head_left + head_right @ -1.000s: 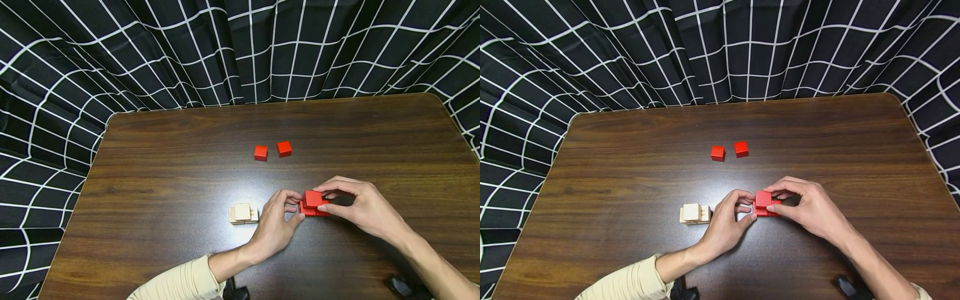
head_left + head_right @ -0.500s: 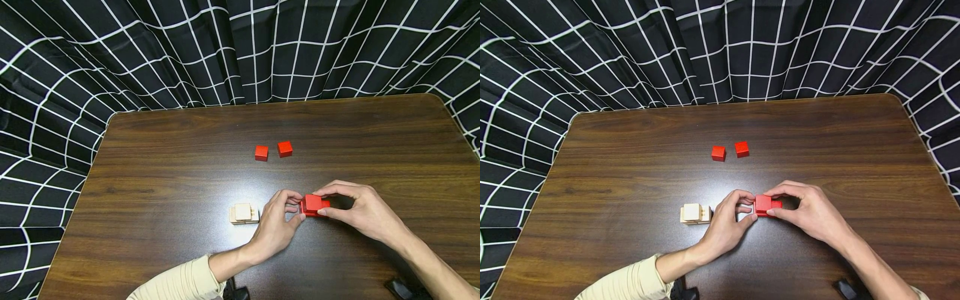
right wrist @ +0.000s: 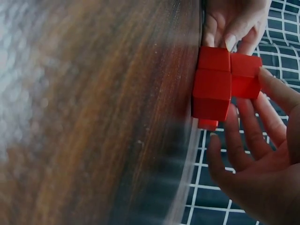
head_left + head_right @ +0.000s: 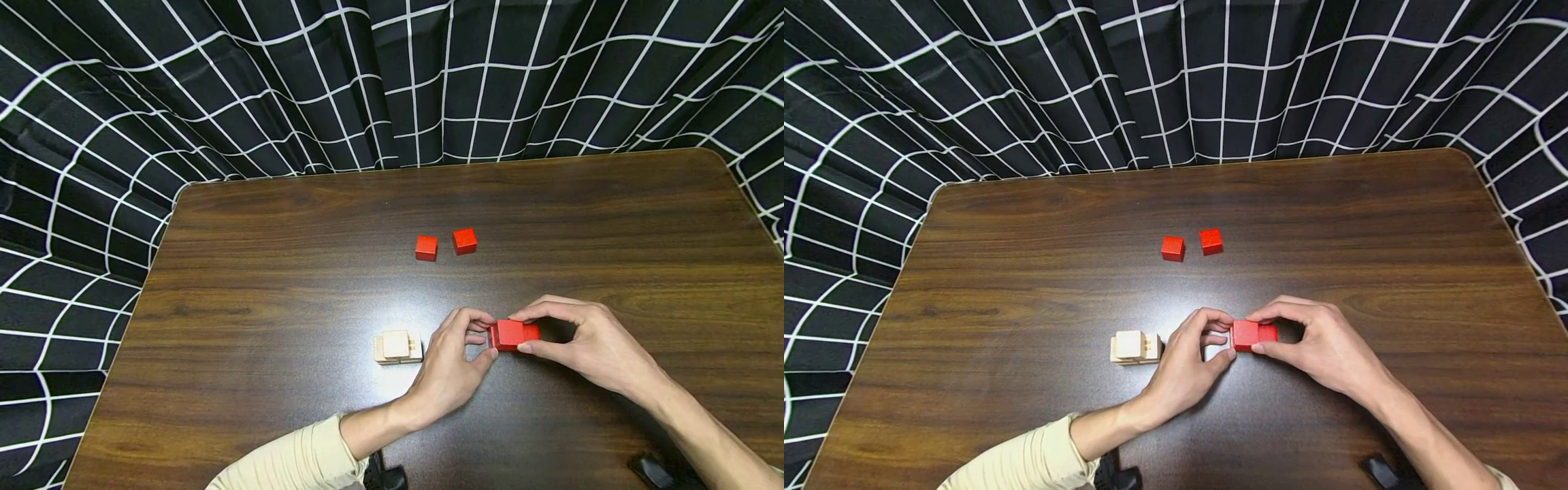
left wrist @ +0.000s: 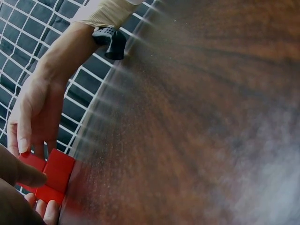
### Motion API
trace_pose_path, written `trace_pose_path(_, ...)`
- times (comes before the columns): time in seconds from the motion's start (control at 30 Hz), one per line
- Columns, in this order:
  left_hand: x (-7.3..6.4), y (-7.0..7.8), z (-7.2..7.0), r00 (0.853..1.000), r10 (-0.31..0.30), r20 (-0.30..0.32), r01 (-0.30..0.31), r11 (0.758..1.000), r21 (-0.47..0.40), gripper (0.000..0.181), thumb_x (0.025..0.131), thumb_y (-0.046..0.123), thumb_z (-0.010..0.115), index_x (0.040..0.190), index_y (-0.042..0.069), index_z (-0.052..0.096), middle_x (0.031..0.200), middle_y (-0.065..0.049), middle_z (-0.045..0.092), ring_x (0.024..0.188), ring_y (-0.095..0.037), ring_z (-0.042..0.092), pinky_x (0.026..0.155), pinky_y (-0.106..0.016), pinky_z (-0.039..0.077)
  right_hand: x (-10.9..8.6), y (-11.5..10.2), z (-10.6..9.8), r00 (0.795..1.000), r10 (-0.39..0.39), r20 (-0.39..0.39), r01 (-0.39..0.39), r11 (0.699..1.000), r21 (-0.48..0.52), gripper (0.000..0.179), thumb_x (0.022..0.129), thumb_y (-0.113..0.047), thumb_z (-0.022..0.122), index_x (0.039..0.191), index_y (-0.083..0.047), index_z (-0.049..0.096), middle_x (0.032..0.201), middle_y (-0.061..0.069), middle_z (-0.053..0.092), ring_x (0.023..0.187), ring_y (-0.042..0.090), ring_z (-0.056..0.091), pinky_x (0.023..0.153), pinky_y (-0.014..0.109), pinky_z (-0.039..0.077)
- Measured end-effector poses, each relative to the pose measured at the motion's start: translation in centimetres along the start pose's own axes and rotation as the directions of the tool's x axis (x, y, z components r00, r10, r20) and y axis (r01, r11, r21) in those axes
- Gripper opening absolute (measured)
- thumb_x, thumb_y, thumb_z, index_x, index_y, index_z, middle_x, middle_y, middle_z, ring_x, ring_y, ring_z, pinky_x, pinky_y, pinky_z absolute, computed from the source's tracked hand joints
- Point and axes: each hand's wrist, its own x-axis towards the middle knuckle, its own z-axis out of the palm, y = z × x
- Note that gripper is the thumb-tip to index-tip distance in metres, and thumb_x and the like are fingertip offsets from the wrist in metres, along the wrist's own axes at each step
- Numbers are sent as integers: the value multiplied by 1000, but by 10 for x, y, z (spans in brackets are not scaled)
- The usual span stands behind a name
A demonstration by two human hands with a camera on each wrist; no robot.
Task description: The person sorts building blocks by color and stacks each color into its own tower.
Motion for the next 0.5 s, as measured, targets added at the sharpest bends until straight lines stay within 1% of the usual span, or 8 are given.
trace_pose_path(0.23,0,0,0,1000,-14,8,14,1000,5,40,84,0,76,119,9,58,120,0,59,101,-6,63,90,-12,51,0,0,1,1000,21,17,-21,1000,0,41,74,-13,88,104,-35,71,99,-20,68,93,5,63,81,14,47)
trace_pose_path(0.5,0,-1,-1,1000,15,9,-15,1000,2,40,85,4,78,119,10,59,119,1,59,101,-6,63,90,-13,51,0,1,2,1000,12,21,-12,1000,-5,42,74,-12,89,105,-35,71,100,-20,67,94,4,63,82,13,47)
